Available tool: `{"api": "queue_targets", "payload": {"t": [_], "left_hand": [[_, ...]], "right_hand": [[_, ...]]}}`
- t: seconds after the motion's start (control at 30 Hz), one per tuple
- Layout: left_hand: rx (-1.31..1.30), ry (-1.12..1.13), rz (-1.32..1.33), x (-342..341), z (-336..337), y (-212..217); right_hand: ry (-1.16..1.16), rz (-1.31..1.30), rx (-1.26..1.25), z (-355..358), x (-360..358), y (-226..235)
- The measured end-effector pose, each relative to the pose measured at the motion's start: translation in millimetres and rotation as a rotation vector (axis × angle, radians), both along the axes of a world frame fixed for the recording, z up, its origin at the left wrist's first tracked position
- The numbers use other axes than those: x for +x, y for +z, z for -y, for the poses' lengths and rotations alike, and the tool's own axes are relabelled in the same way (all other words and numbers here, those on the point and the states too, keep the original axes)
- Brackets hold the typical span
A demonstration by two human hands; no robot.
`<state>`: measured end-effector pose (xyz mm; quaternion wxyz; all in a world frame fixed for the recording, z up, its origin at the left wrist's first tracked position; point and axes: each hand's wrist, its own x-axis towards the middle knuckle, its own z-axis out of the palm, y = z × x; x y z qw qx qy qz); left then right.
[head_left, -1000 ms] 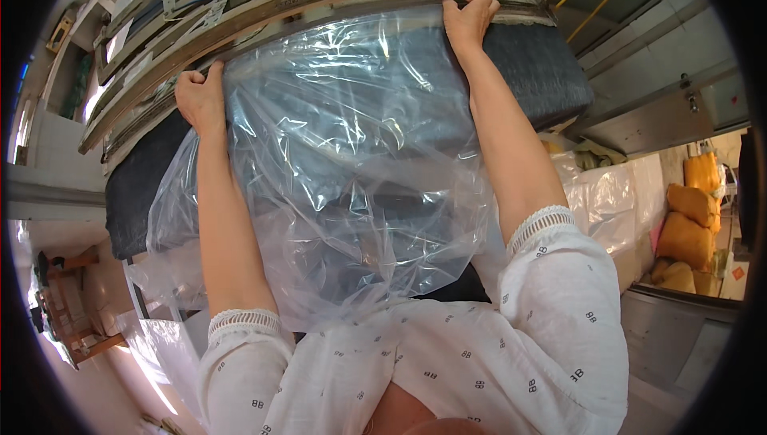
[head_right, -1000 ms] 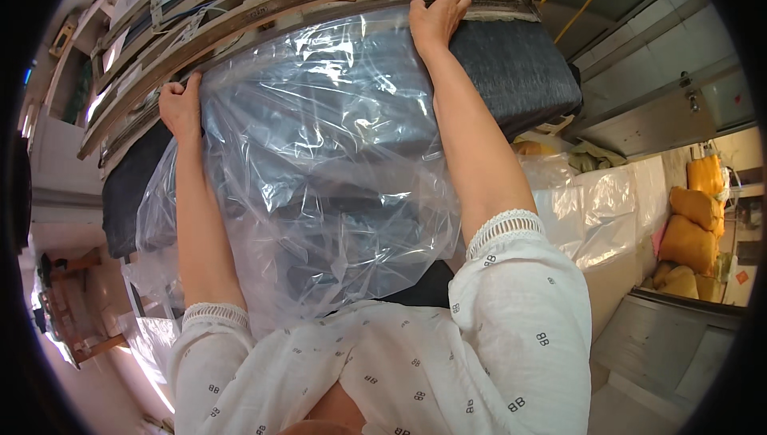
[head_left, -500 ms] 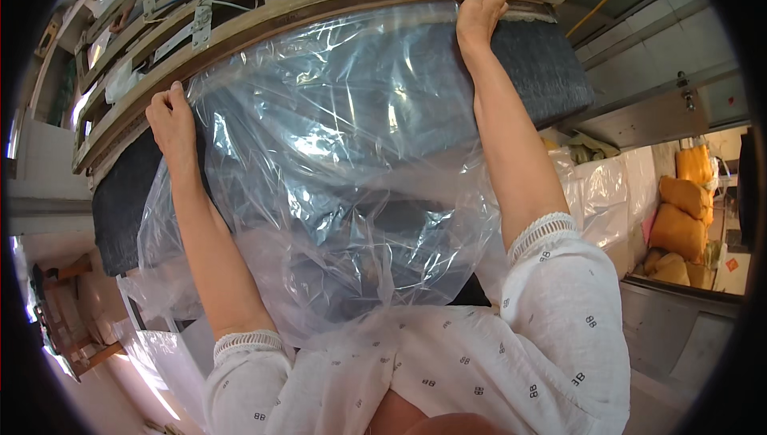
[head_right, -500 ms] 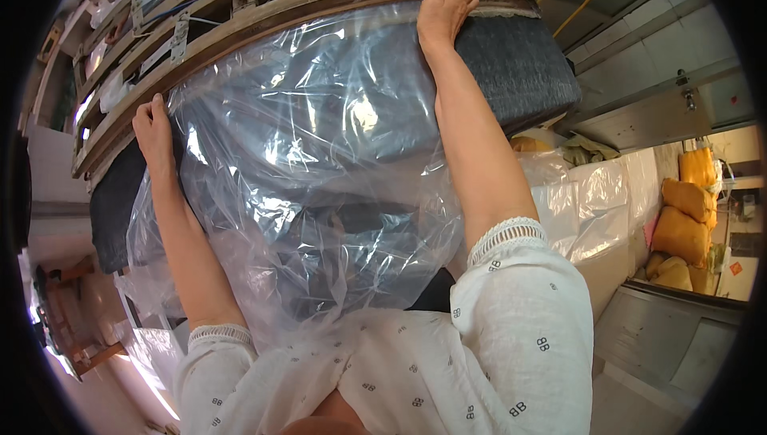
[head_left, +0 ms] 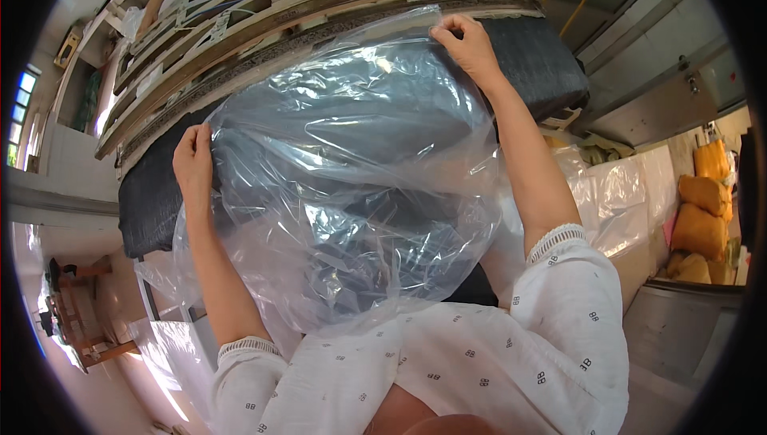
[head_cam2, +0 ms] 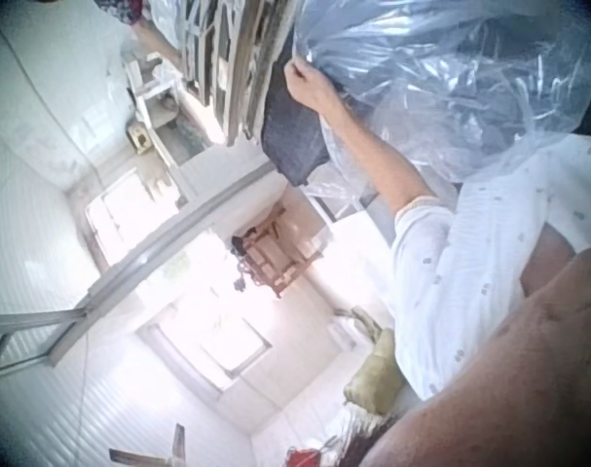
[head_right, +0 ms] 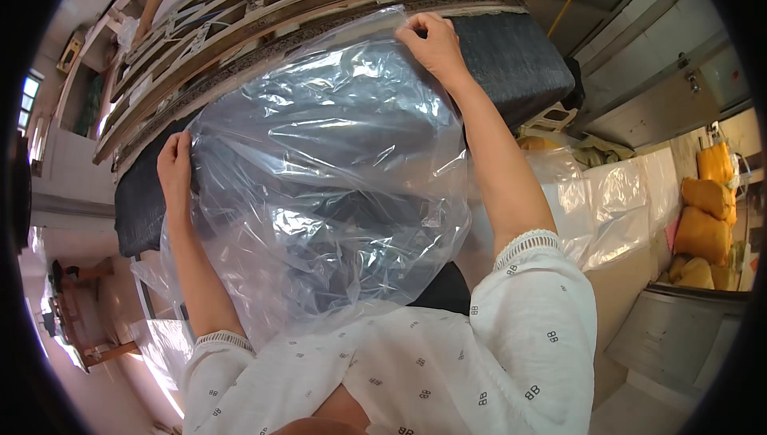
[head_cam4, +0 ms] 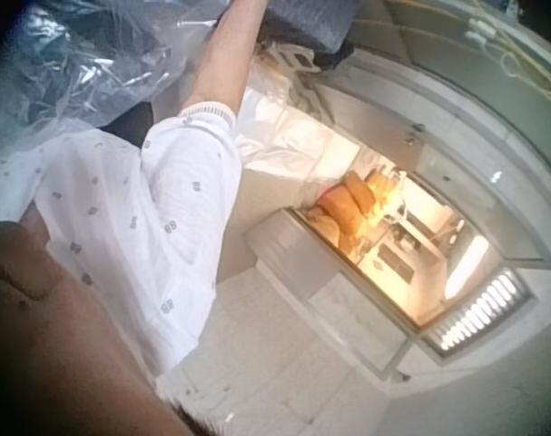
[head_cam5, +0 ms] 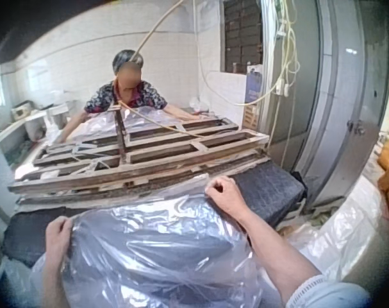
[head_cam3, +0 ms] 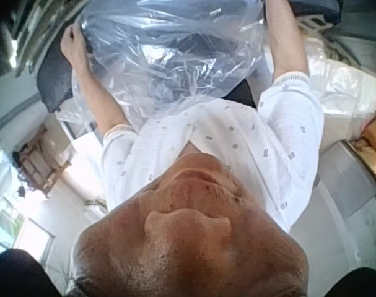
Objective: The recorder is placing a large plastic sheet over a long industrial object or component on a workbench.
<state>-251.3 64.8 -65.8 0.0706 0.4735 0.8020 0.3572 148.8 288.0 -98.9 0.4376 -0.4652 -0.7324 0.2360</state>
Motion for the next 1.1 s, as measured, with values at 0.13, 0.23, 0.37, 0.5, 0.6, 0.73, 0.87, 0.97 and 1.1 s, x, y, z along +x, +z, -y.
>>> {"api": "queue_targets", "payload": {"t": [0.13,0.23,0.37,0.5,0.6,0.73,0.87,0.97,1.1], "left_hand": [[0.415,-0.094,-0.505,63,40,30],[0.221,-0.689,-0.098,157,94,40],[-0.088,-1.065,-0.355,235,160,8],[-0.264,-1.101,-0.231,193,165,-34],[0.144,-0.871,0.288,119,191,3],[0.399,0.218,-0.245,-68,313,29],[1.196,0.539,0.05,-36,305,117],[1.315,0.176,-0.48,47,253,154],[0.67,-0.335,-0.996,150,147,180]], "right_hand": [[0.225,-0.337,-0.269,33,2,27],[0.279,-0.401,-0.26,42,7,37],[0.3,-0.423,-0.238,55,-12,53],[0.276,-0.393,-0.164,68,-24,68],[0.247,-0.336,-0.08,77,-27,82],[0.58,-0.381,-0.418,123,-44,126],[0.881,-0.228,-0.199,195,-59,158],[0.86,-0.191,0.081,233,-68,176],[0.756,-0.104,0.231,246,-54,179]]}}
